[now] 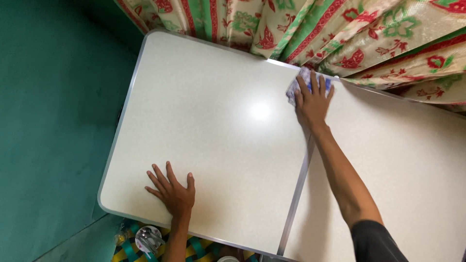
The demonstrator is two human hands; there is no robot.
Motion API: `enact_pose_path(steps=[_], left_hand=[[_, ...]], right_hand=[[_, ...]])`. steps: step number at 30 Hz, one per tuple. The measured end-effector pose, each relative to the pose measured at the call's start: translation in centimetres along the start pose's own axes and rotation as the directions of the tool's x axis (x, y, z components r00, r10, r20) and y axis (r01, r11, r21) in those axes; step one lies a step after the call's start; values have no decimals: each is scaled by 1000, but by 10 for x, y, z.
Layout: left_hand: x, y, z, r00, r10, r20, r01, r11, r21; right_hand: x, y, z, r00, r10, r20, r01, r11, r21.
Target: The person wipes the surface of a white folding table using a blue and white checkered cloth. The person moves the cloth across the table in repeated strokes, covering different areas of the tabletop.
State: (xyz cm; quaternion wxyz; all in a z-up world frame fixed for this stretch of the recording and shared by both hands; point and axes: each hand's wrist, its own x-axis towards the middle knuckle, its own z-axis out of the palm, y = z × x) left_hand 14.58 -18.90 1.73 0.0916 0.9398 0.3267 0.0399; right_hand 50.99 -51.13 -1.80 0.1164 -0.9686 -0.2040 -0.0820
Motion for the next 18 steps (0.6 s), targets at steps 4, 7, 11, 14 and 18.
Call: enact_pose_path(steps=[4, 7, 11, 14, 18], left_hand=[[1, 0, -1, 1000, -2, -16, 2, 1000, -11], [-1, 0, -1, 1000, 7, -20, -7, 1000, -6], [-2, -2, 2, 1000, 7, -24, -7, 1000, -19], [0, -1, 0, 999, 14, -36, -15, 1000, -18], [0, 0, 6, 992, -24, -125, 18, 998, -53]], right_hand=[[13, -63, 15, 991, 17, 130, -25, 998, 62], [-29, -125, 13, 974, -228, 18, 217, 948, 234], [-126, -166, -24, 860, -482, 171, 429, 862, 271], [-167, -133, -26, 814, -551, 183, 478, 815, 327], [-119, -54, 7, 861, -317, 399, 314, 946, 73]])
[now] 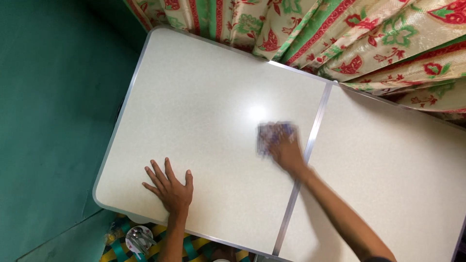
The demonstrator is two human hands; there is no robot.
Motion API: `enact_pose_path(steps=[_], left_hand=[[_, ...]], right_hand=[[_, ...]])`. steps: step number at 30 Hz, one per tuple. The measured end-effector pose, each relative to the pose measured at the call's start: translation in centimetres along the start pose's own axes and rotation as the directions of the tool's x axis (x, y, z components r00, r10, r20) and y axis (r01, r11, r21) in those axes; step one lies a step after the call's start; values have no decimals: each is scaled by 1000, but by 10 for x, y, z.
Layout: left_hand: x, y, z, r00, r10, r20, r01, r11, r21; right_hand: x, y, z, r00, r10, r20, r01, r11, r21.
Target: The person wipes the surface of a white folding table using a blue and white checkered cloth. The person moves the cloth across the table in repeated strokes, covering different areas of the tabletop.
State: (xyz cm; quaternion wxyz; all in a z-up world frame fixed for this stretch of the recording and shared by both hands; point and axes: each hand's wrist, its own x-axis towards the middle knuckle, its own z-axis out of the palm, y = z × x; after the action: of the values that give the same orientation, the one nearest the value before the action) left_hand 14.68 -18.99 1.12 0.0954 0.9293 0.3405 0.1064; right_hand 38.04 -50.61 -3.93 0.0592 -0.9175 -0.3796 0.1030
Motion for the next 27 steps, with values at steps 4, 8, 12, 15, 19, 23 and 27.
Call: enact_pose_path(steps=[4, 8, 12, 15, 19, 23, 27], left_hand=[[-2, 0, -2, 999, 34, -37, -31, 998, 61], [-6, 3, -9, 999, 30, -28, -28, 997, 66], [-3, -1, -4, 998, 41, -40, -38, 997, 75], [-1, 1, -8, 998, 42, -47, -39, 998, 57], [-3, 0, -6, 998, 37, -41, -35, 998, 51], [-3, -1, -5, 998, 40, -53, -36, 997, 65], [-4, 1, -6, 999, 40, -35, -37, 997, 65]], right_hand=[[68, 44, -31, 944, 133, -300, -172, 979, -107], [95, 9, -14, 921, 132, -367, -145, 989, -8], [34, -99, -18, 952, -215, -219, 232, 971, 55], [-51, -130, -13, 910, -368, -191, 397, 907, 143], [-74, -72, -17, 903, -400, -160, 425, 887, 181], [-16, 20, -37, 982, -41, -182, 21, 993, -114], [44, 57, -29, 856, 268, -442, -313, 949, -30]])
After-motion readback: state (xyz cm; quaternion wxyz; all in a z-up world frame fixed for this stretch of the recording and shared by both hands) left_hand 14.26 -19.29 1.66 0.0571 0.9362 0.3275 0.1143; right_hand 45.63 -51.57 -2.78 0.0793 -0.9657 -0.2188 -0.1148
